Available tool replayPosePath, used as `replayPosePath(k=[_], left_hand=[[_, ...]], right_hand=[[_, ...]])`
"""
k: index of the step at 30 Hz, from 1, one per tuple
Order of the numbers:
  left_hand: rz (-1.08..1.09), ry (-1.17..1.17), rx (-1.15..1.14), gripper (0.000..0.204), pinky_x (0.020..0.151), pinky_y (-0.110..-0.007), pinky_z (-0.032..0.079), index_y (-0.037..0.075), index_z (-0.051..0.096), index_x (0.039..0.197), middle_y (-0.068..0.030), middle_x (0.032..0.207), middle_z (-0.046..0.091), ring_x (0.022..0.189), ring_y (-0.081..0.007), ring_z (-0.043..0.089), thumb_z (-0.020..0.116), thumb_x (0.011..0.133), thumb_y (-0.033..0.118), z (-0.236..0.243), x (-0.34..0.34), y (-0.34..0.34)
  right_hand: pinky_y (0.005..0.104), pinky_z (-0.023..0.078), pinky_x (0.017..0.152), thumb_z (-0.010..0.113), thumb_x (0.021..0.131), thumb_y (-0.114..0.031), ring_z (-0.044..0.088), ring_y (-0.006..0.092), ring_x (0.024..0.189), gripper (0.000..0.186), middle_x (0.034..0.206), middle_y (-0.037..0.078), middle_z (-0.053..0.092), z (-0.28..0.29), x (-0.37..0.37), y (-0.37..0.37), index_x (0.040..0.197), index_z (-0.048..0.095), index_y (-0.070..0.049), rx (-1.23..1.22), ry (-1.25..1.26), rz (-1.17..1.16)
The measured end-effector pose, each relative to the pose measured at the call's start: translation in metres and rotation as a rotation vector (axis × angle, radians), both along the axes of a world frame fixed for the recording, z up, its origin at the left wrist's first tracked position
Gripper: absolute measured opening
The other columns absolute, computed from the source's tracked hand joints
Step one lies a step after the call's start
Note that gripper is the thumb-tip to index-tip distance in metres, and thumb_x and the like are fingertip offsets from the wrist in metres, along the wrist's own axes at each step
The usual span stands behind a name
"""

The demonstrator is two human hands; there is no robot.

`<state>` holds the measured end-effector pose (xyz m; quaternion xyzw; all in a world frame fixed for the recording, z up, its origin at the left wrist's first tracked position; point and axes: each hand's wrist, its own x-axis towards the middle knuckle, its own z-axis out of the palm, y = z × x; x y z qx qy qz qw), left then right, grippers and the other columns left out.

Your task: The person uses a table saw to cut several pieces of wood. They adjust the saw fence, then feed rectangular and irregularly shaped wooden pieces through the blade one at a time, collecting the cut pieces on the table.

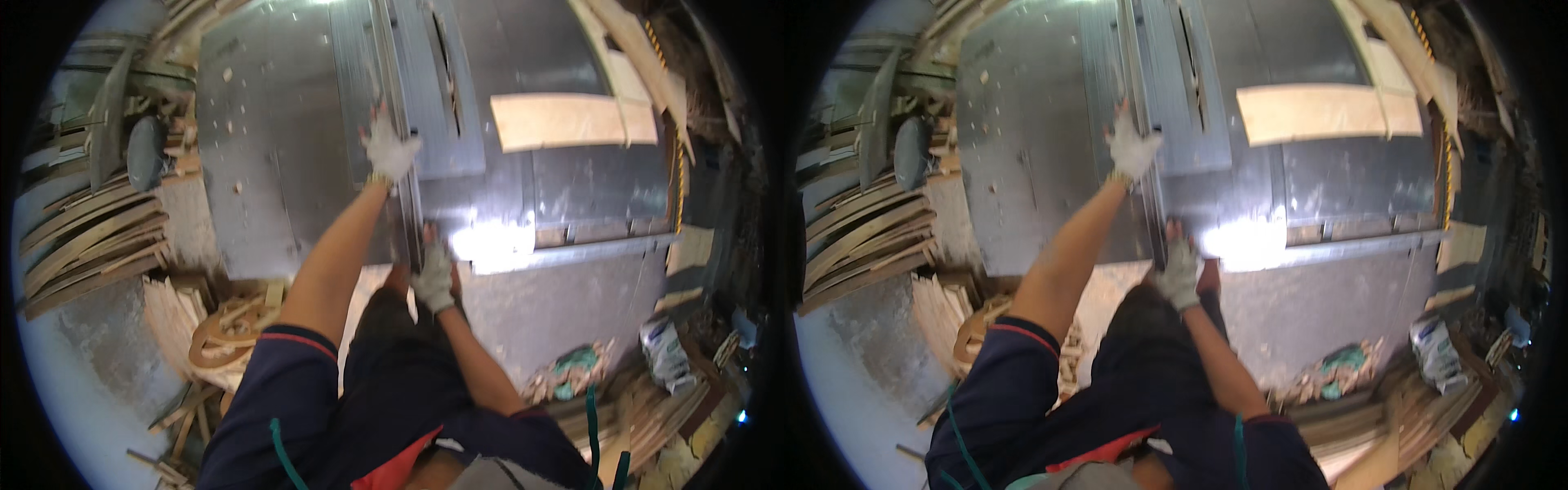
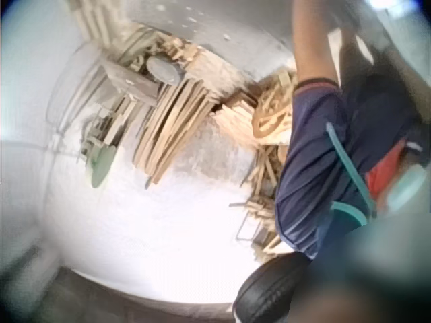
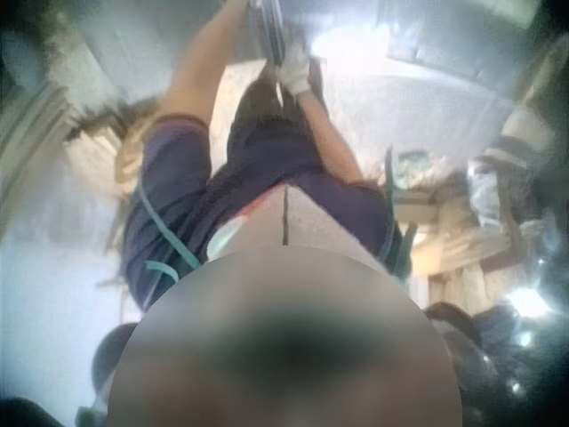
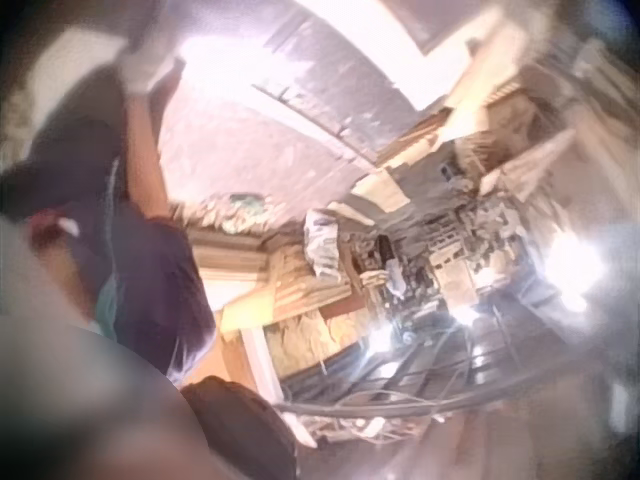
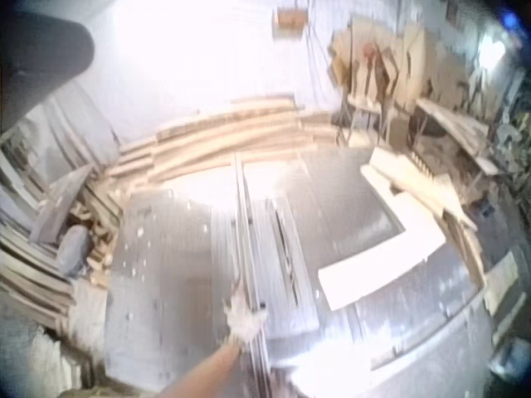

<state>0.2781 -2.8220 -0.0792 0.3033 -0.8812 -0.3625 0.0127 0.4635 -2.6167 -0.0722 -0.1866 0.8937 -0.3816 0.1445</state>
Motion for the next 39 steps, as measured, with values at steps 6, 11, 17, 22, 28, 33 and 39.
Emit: replayPosePath(k=[6,11,17,22,28,33,39], left_hand=[[0.012,0.0,-0.06,0.109,0.127,-0.053,0.001,0.006,0.02,0.161,-0.0242,0.159,0.036,0.154,-0.0284,0.025,0.072,0.07,0.037,-0.011,-0.007,-0.003],[0.112,0.053,-0.246,0.099,0.125,-0.049,0.018,-0.002,0.031,0.156,-0.0253,0.152,0.045,0.145,-0.0463,0.034,0.074,0.075,0.035,-0.028,-0.006,0.0],[0.081,-0.007,-0.145,0.104,0.126,-0.048,0.016,0.001,0.026,0.159,-0.0248,0.156,0.04,0.148,-0.0508,0.025,0.076,0.075,0.035,-0.032,-0.005,-0.005],[0.077,0.025,-0.161,0.105,0.126,-0.048,0.016,0.004,0.025,0.16,-0.0245,0.156,0.042,0.147,-0.0509,0.026,0.078,0.074,0.035,-0.037,-0.005,-0.005],[0.085,0.035,-0.171,0.106,0.126,-0.048,0.016,0.005,0.024,0.16,-0.0247,0.155,0.042,0.147,-0.0522,0.025,0.078,0.074,0.036,-0.042,-0.006,-0.008],[0.075,0.02,-0.105,0.109,0.126,-0.047,0.015,0.007,0.021,0.161,-0.0243,0.158,0.038,0.148,-0.0541,0.023,0.078,0.074,0.038,-0.041,-0.005,-0.011],[0.097,-0.049,-0.124,0.111,0.126,-0.047,0.018,0.008,0.019,0.162,-0.0253,0.16,0.036,0.149,-0.0541,0.02,0.077,0.074,0.038,-0.039,-0.007,-0.011]], right_hand=[[0.0527,0.022,0.125,0.071,0.068,-0.014,0.036,0.0324,0.149,0.094,0.153,0.017,0.047,0.003,0.0,0.0,0.154,0.036,0.0,0.028,-0.03,-0.029],[0.0524,0.022,0.125,0.071,0.067,-0.012,0.037,0.0301,0.149,0.093,0.153,0.016,0.048,0.01,-0.003,-0.002,0.153,0.037,0.0,0.024,-0.016,-0.036],[0.0522,0.023,0.125,0.073,0.066,-0.012,0.038,0.0304,0.148,0.093,0.151,0.016,0.05,0.012,-0.005,-0.004,0.152,0.039,0.0,-0.001,-0.003,-0.045],[0.0526,0.024,0.124,0.074,0.066,-0.013,0.038,0.0304,0.148,0.093,0.15,0.015,0.051,0.013,-0.004,-0.004,0.151,0.04,0.0,-0.022,-0.014,-0.057],[0.0532,0.024,0.122,0.076,0.067,-0.023,0.04,0.032,0.147,0.093,0.148,0.016,0.054,0.013,-0.004,-0.004,0.151,0.042,0.0,0.043,-0.025,-0.064],[0.0522,0.02,0.124,0.074,0.066,-0.024,0.039,0.0308,0.148,0.095,0.146,0.019,0.054,0.012,-0.006,-0.001,0.153,0.041,-0.002,-0.018,-0.089,-0.063],[0.0499,0.017,0.125,0.073,0.067,-0.028,0.038,0.0299,0.149,0.095,0.145,0.021,0.054,0.009,-0.006,0.0,0.153,0.042,-0.003,-0.04,-0.09,-0.068]])
